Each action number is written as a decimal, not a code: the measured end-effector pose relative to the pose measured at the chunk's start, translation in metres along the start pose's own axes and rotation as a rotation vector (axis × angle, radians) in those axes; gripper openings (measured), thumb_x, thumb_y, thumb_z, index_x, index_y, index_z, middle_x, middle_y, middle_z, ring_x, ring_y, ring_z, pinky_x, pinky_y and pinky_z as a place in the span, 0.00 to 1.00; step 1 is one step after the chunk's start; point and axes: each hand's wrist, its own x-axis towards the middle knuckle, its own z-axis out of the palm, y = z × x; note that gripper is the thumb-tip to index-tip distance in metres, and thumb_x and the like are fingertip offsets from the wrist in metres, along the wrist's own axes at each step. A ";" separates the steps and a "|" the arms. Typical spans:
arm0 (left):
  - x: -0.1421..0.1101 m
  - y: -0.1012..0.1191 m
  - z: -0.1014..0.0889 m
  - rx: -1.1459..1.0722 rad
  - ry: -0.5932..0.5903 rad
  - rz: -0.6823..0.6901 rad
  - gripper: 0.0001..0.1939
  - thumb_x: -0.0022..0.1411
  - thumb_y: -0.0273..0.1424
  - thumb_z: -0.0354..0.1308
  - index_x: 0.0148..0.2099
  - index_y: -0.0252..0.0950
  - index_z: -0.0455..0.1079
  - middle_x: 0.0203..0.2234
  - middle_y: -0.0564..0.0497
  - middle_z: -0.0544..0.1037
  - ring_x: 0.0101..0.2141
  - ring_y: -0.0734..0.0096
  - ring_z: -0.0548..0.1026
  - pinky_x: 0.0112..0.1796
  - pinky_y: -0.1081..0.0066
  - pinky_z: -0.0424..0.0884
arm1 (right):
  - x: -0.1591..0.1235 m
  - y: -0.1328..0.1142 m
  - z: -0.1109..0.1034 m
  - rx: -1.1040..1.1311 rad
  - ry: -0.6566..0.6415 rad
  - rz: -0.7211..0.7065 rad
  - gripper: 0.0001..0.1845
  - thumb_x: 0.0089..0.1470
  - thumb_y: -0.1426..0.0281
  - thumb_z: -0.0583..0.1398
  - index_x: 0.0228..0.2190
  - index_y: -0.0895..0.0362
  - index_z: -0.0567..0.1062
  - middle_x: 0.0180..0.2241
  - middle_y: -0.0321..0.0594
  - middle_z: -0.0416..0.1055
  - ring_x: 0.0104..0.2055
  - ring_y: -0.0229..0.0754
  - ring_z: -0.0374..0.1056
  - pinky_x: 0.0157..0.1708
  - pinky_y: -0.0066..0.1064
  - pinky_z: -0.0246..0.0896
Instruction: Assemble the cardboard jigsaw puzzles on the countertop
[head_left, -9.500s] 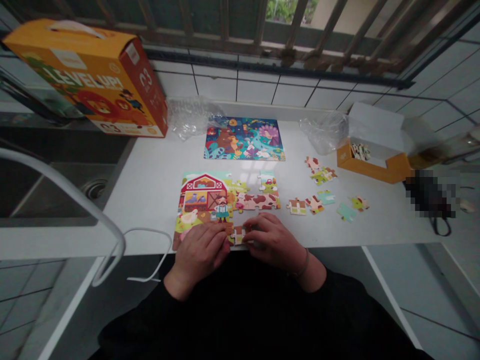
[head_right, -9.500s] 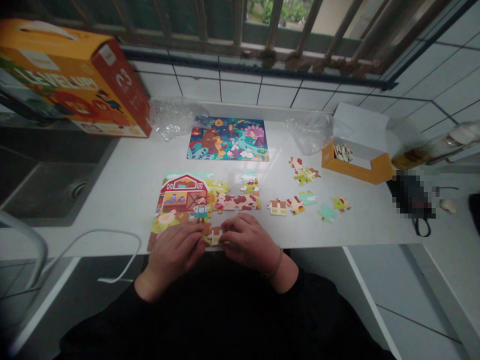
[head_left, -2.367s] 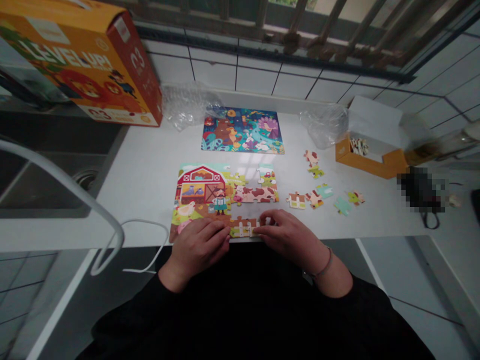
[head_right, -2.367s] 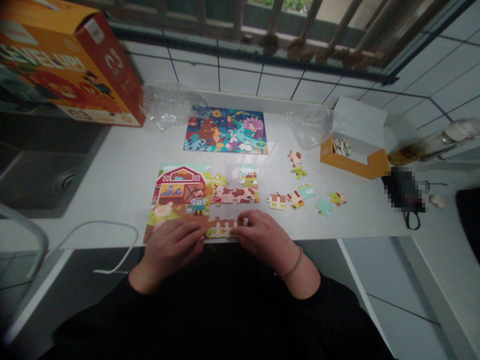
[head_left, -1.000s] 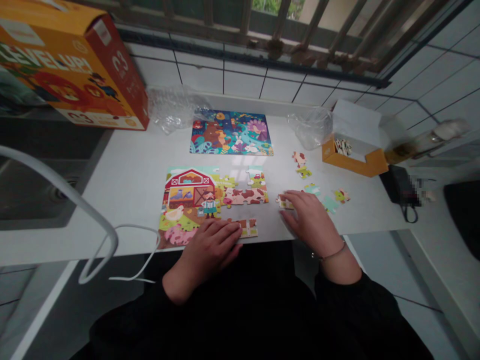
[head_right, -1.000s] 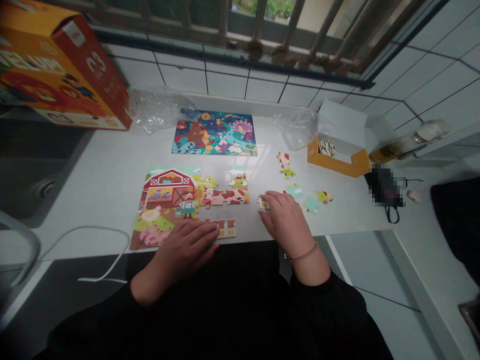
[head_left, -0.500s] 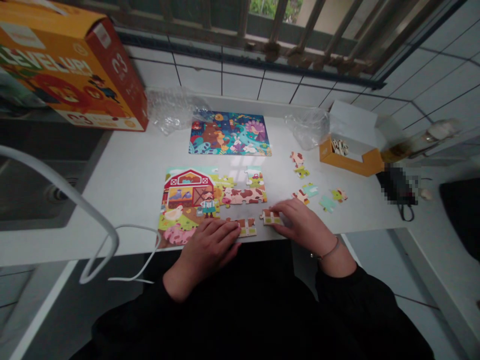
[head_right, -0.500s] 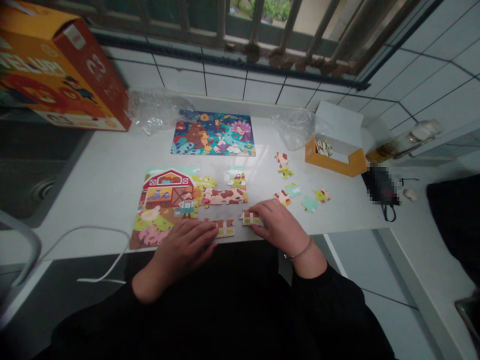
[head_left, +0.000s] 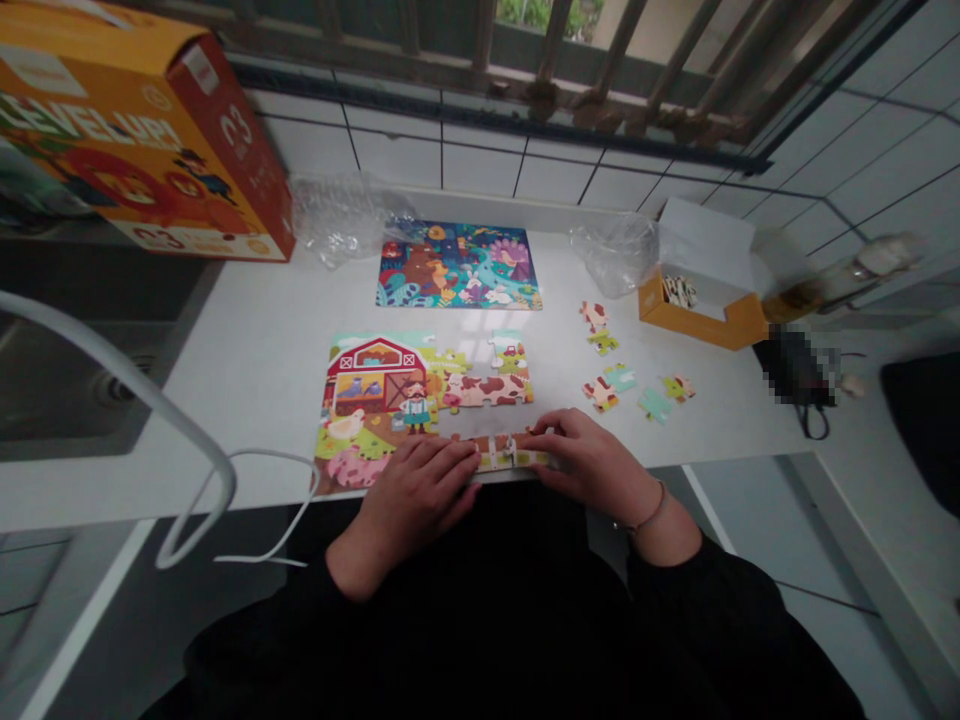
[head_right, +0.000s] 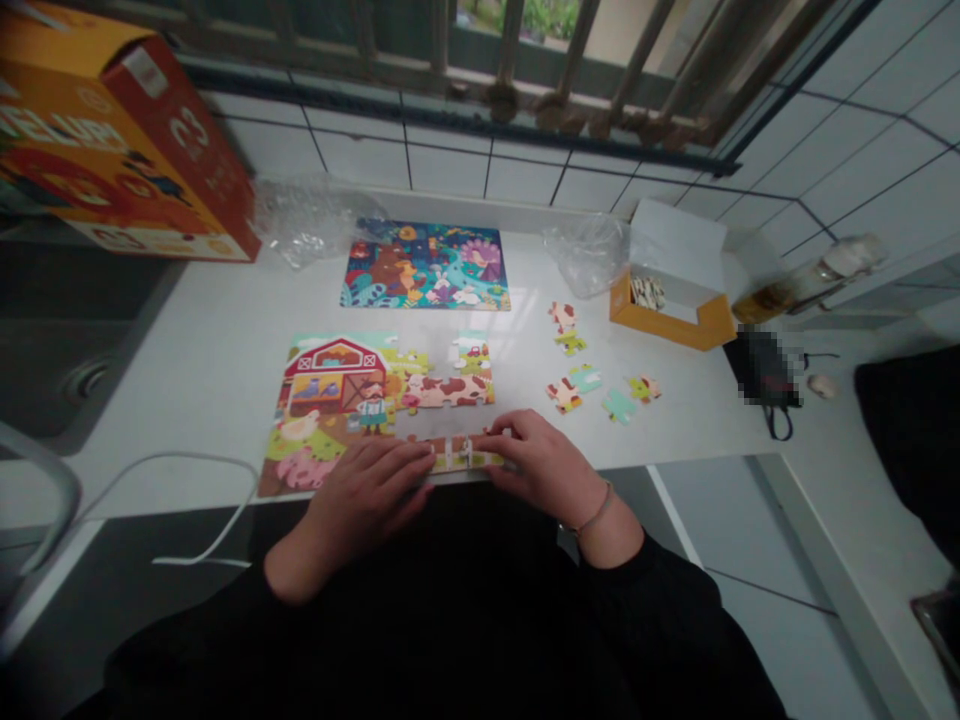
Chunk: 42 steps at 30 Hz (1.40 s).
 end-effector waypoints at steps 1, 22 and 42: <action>0.000 0.000 0.000 0.000 0.001 -0.002 0.14 0.74 0.33 0.63 0.59 0.37 0.77 0.53 0.45 0.85 0.49 0.54 0.79 0.52 0.55 0.73 | 0.001 0.000 0.001 -0.011 -0.013 -0.012 0.20 0.65 0.70 0.68 0.57 0.47 0.81 0.53 0.48 0.75 0.52 0.51 0.73 0.51 0.48 0.75; 0.015 0.013 0.018 0.107 -0.113 0.004 0.24 0.77 0.40 0.60 0.71 0.42 0.68 0.59 0.44 0.79 0.55 0.51 0.75 0.56 0.51 0.66 | 0.004 -0.011 0.005 -0.154 -0.049 -0.025 0.24 0.65 0.73 0.66 0.60 0.45 0.79 0.55 0.46 0.75 0.53 0.51 0.73 0.53 0.47 0.72; 0.016 0.013 0.017 0.093 -0.112 0.002 0.23 0.76 0.40 0.62 0.69 0.43 0.71 0.58 0.43 0.79 0.53 0.51 0.75 0.55 0.50 0.68 | -0.008 0.021 -0.021 -0.354 0.177 0.512 0.20 0.73 0.55 0.58 0.52 0.58 0.79 0.47 0.55 0.80 0.48 0.58 0.77 0.49 0.50 0.73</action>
